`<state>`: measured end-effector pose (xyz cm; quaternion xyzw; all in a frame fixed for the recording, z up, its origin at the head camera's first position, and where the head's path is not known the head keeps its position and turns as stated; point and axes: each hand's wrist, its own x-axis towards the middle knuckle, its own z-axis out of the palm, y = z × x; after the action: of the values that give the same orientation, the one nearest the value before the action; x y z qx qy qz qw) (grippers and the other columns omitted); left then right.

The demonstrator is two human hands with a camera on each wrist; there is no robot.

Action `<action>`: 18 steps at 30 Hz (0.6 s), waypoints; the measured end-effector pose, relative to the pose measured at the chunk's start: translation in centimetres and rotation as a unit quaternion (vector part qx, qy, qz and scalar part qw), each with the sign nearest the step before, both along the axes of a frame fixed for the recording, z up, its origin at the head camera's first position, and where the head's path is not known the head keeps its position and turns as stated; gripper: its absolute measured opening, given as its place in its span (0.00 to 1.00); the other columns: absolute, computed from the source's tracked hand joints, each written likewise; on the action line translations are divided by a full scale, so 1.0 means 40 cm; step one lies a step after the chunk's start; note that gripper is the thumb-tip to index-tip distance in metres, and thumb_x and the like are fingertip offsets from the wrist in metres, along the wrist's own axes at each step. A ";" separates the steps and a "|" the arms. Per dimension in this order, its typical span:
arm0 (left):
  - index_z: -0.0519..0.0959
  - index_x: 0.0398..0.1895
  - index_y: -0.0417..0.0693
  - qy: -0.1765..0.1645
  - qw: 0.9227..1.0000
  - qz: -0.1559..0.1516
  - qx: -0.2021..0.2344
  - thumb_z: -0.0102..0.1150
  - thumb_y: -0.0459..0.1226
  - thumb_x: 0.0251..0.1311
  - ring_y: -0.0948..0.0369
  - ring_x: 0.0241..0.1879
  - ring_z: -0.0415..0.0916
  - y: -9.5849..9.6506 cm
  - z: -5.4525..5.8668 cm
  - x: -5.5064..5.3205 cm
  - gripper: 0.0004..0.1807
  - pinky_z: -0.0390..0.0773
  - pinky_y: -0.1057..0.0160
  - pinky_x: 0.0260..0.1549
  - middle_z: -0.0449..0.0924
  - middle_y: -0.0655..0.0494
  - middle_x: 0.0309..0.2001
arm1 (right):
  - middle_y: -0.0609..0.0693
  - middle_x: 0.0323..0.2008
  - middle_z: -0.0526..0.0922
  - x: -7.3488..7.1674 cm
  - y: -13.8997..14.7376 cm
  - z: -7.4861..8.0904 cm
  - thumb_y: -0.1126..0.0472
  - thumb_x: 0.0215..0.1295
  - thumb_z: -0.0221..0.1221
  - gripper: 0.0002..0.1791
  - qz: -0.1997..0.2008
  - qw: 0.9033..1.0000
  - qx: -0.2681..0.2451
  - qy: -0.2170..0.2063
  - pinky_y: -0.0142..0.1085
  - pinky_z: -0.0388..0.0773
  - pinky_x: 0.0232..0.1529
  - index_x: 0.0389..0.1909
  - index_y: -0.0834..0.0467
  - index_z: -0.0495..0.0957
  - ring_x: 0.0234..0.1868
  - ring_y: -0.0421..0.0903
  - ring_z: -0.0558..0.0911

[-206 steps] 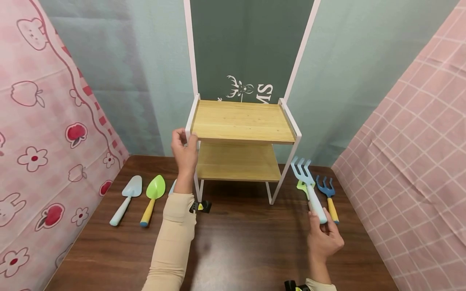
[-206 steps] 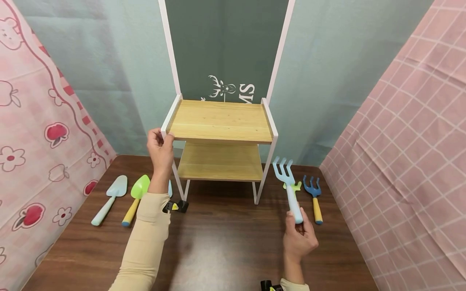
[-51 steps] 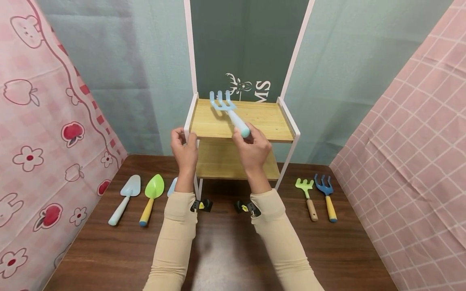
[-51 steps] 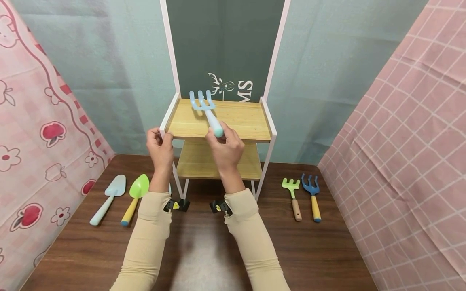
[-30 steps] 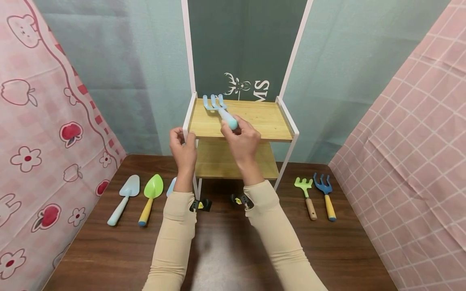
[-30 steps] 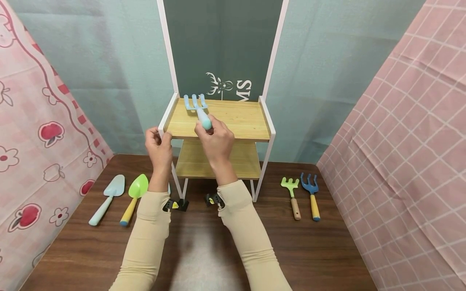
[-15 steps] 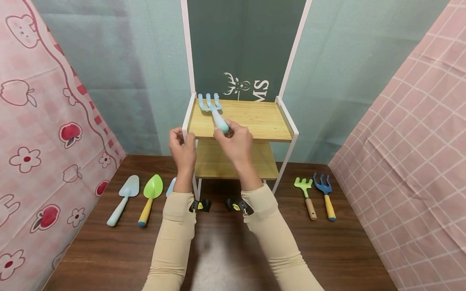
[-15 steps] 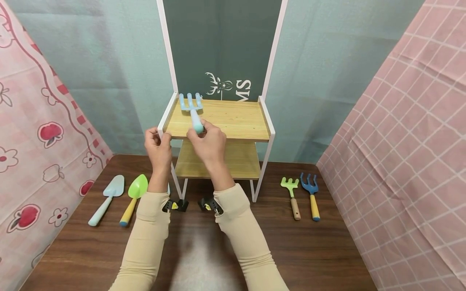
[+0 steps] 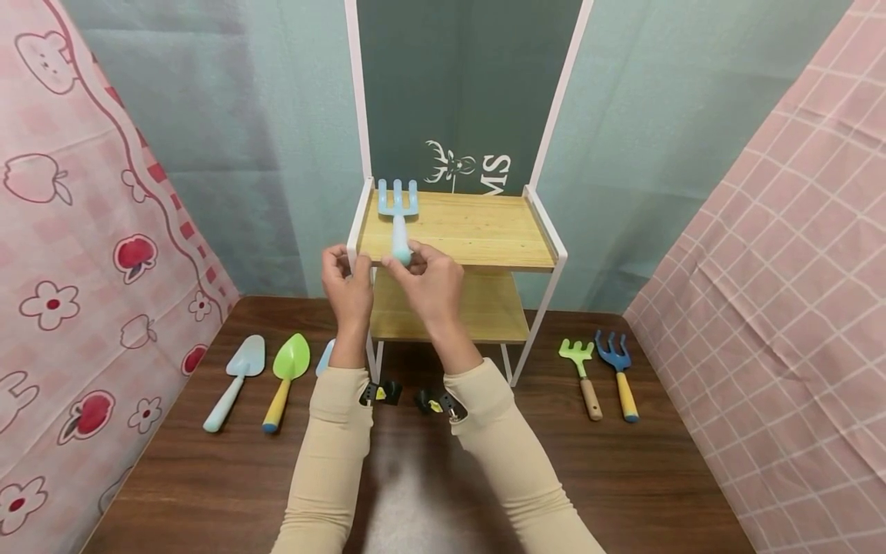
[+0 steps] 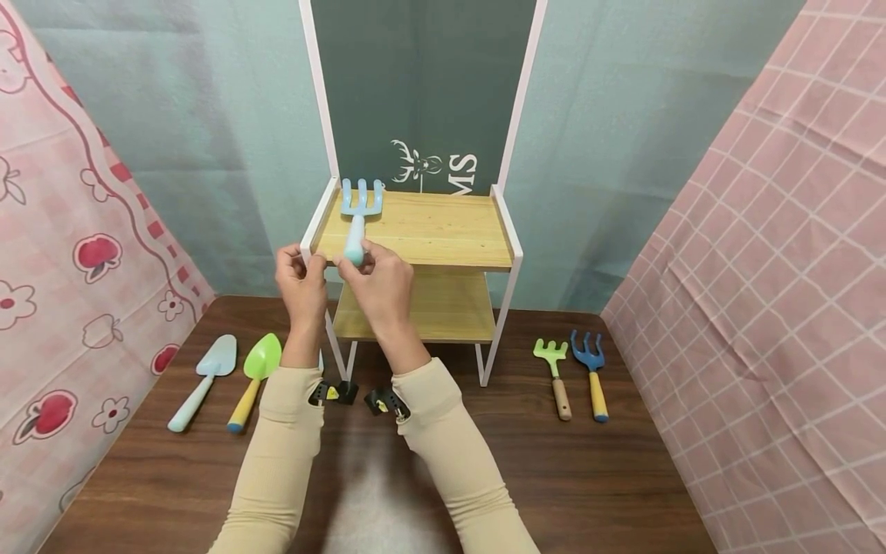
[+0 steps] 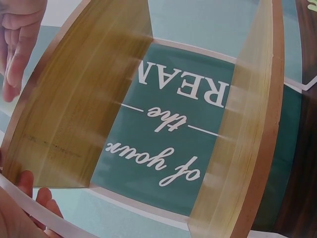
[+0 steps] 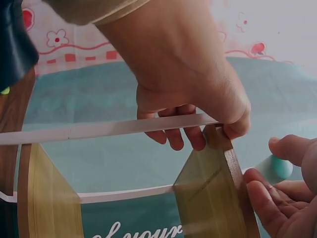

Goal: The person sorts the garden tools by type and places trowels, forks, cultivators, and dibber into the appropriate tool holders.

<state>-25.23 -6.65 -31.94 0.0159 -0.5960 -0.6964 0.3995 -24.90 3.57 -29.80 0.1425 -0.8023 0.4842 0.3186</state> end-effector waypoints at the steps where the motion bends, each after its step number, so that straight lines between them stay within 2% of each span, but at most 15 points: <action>1: 0.68 0.31 0.39 0.001 1.000 -0.001 0.001 0.50 0.25 0.50 0.63 0.26 0.64 0.000 0.000 0.000 0.06 0.64 0.61 0.31 0.65 0.57 0.24 | 0.56 0.26 0.84 0.002 0.001 -0.001 0.58 0.48 0.70 0.21 0.004 1.000 -0.003 -0.005 0.29 0.76 0.23 0.41 0.67 0.81 0.24 0.44 0.82; 6: 0.68 0.32 0.39 0.005 1.000 -0.004 0.003 0.50 0.25 0.50 0.63 0.26 0.64 -0.001 -0.002 -0.001 0.06 0.64 0.60 0.30 0.65 0.56 0.24 | 0.57 0.27 0.84 0.006 0.003 -0.004 0.59 0.50 0.69 0.22 0.032 0.999 -0.013 -0.031 0.30 0.77 0.24 0.43 0.68 0.80 0.25 0.45 0.83; 11: 0.69 0.32 0.38 0.004 1.000 -0.004 0.002 0.51 0.26 0.50 0.63 0.26 0.64 -0.002 -0.004 -0.001 0.06 0.64 0.63 0.30 0.66 0.57 0.24 | 0.57 0.28 0.84 0.006 0.001 -0.013 0.57 0.50 0.69 0.23 0.042 0.998 -0.016 -0.048 0.31 0.77 0.26 0.44 0.68 0.80 0.26 0.45 0.83; 18: 0.69 0.33 0.39 -0.004 1.000 -0.005 0.001 0.51 0.26 0.51 0.64 0.26 0.64 0.000 -0.005 0.000 0.06 0.64 0.64 0.29 0.66 0.58 0.24 | 0.57 0.28 0.84 0.006 -0.001 -0.020 0.58 0.50 0.69 0.22 0.044 0.998 -0.025 -0.036 0.31 0.77 0.26 0.44 0.68 0.80 0.26 0.45 0.83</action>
<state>-25.24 -6.66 -32.14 0.0163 -0.5970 -0.6987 0.3939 -24.67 3.54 -30.60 0.1517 -0.7938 0.5227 0.2715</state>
